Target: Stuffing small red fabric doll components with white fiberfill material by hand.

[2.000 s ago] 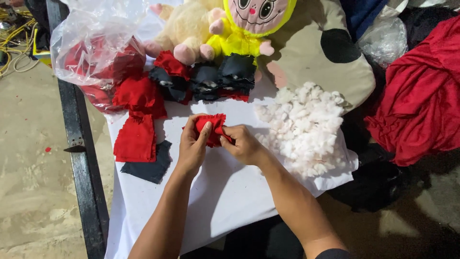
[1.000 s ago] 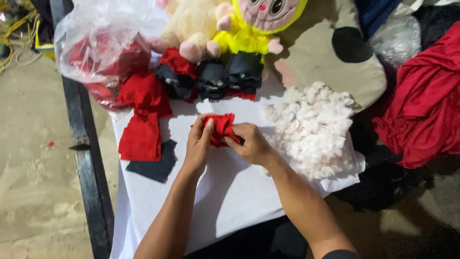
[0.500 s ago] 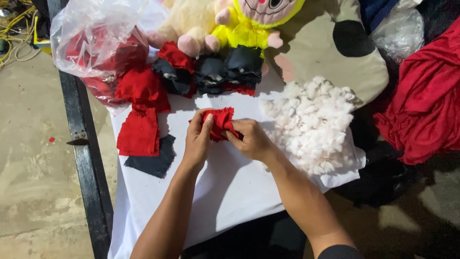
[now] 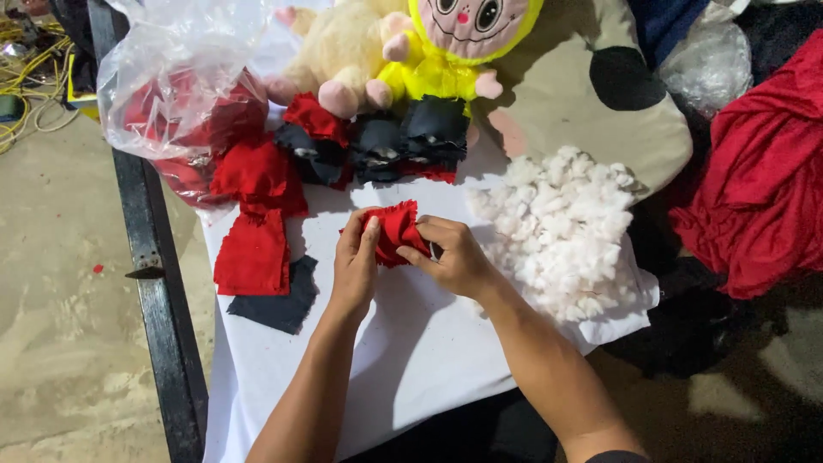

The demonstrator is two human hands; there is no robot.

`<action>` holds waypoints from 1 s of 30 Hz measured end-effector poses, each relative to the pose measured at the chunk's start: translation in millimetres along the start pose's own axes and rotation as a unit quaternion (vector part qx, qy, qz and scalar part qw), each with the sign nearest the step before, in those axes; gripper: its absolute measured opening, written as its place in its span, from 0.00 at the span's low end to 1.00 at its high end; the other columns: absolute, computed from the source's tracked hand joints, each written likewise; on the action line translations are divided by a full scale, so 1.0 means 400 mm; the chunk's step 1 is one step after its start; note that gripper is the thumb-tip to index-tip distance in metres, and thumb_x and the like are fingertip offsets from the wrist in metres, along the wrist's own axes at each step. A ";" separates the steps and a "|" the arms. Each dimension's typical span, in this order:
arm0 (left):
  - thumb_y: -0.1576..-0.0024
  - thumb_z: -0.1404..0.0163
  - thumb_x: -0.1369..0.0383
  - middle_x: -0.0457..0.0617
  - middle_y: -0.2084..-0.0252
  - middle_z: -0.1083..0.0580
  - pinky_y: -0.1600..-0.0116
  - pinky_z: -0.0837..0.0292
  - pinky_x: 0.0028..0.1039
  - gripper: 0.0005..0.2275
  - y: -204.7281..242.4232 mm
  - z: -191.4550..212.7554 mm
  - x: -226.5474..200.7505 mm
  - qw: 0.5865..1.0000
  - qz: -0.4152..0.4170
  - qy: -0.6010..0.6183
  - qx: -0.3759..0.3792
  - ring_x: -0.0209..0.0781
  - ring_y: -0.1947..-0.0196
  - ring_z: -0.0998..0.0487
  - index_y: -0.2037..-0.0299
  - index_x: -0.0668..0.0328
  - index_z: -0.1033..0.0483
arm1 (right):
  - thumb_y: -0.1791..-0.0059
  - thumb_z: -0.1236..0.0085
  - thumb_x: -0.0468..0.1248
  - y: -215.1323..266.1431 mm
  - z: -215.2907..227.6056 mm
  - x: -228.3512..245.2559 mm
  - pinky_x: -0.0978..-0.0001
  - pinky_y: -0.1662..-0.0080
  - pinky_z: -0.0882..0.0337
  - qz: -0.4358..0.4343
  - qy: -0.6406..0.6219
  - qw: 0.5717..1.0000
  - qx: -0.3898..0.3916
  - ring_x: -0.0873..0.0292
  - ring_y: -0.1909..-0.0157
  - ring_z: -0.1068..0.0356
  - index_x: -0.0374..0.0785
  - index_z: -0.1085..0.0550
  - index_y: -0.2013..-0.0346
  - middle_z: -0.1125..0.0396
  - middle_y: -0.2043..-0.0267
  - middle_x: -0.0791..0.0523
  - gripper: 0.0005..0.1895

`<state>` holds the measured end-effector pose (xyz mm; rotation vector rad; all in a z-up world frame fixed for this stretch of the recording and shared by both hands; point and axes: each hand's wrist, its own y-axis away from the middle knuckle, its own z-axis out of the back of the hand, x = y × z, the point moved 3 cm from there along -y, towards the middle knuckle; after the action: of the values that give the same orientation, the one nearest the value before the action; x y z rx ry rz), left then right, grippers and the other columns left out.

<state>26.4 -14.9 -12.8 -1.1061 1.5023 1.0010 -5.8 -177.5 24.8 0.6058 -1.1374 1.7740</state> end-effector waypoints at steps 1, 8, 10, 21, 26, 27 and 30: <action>0.31 0.61 0.61 0.49 0.62 0.29 0.48 0.29 0.34 0.13 -0.002 -0.001 -0.003 1.000 0.004 0.001 -0.005 0.39 0.61 0.29 0.46 0.57 0.27 | 0.50 0.38 0.40 0.003 0.000 -0.002 0.68 0.74 0.34 -0.003 -0.003 1.000 0.005 0.55 0.81 0.38 0.41 0.31 0.80 0.37 0.83 0.56 0.16; 0.30 0.65 0.63 0.48 0.65 0.30 0.55 0.27 0.31 0.14 0.000 0.012 -0.029 0.999 -0.028 -0.003 -0.025 0.37 0.65 0.28 0.46 0.58 0.26 | 0.52 0.33 0.44 0.008 0.002 0.012 0.69 0.75 0.35 -0.010 0.000 1.000 0.006 0.57 0.83 0.37 0.42 0.31 0.79 0.36 0.85 0.56 0.18; 0.30 0.65 0.63 0.48 0.66 0.30 0.56 0.26 0.31 0.14 0.006 0.014 -0.030 0.999 -0.032 -0.001 -0.030 0.37 0.66 0.28 0.46 0.58 0.27 | 0.52 0.33 0.44 0.011 -0.005 0.010 0.69 0.76 0.35 -0.009 -0.010 1.000 0.012 0.57 0.84 0.38 0.42 0.31 0.80 0.36 0.86 0.56 0.18; 0.30 0.67 0.65 0.48 0.70 0.30 0.58 0.27 0.31 0.15 -0.002 0.000 -0.026 0.999 -0.027 -0.011 -0.013 0.37 0.69 0.28 0.49 0.58 0.25 | 0.49 0.40 0.34 -0.003 -0.014 0.034 0.67 0.72 0.36 -0.030 -0.020 0.997 0.075 0.52 0.80 0.39 0.36 0.29 0.83 0.39 0.82 0.52 0.17; 0.29 0.69 0.64 0.50 0.65 0.29 0.52 0.28 0.32 0.16 -0.001 0.015 -0.025 0.998 -0.039 0.007 -0.052 0.40 0.64 0.27 0.47 0.59 0.26 | 0.50 0.37 0.38 0.001 0.001 0.047 0.69 0.73 0.35 -0.013 0.001 1.000 0.016 0.56 0.81 0.37 0.39 0.26 0.75 0.38 0.83 0.54 0.11; 0.29 0.69 0.64 0.49 0.65 0.30 0.52 0.28 0.31 0.16 0.004 0.020 -0.029 0.996 -0.046 0.006 -0.073 0.38 0.64 0.28 0.48 0.59 0.26 | 0.50 0.36 0.40 -0.001 0.006 0.064 0.70 0.73 0.35 -0.018 -0.001 1.000 0.003 0.58 0.81 0.36 0.39 0.25 0.72 0.37 0.83 0.54 0.10; 0.29 0.69 0.64 0.48 0.65 0.30 0.51 0.29 0.31 0.16 0.000 0.031 -0.013 0.995 -0.059 0.012 -0.084 0.37 0.64 0.29 0.48 0.59 0.25 | 0.49 0.37 0.38 0.000 -0.009 0.045 0.69 0.73 0.35 -0.015 -0.007 1.000 0.022 0.56 0.81 0.36 0.38 0.24 0.73 0.35 0.83 0.53 0.10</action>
<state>29.8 -2.3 -9.9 -1.3146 1.3722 1.0491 -13.6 -166.7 37.2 0.6589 -1.0956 1.7748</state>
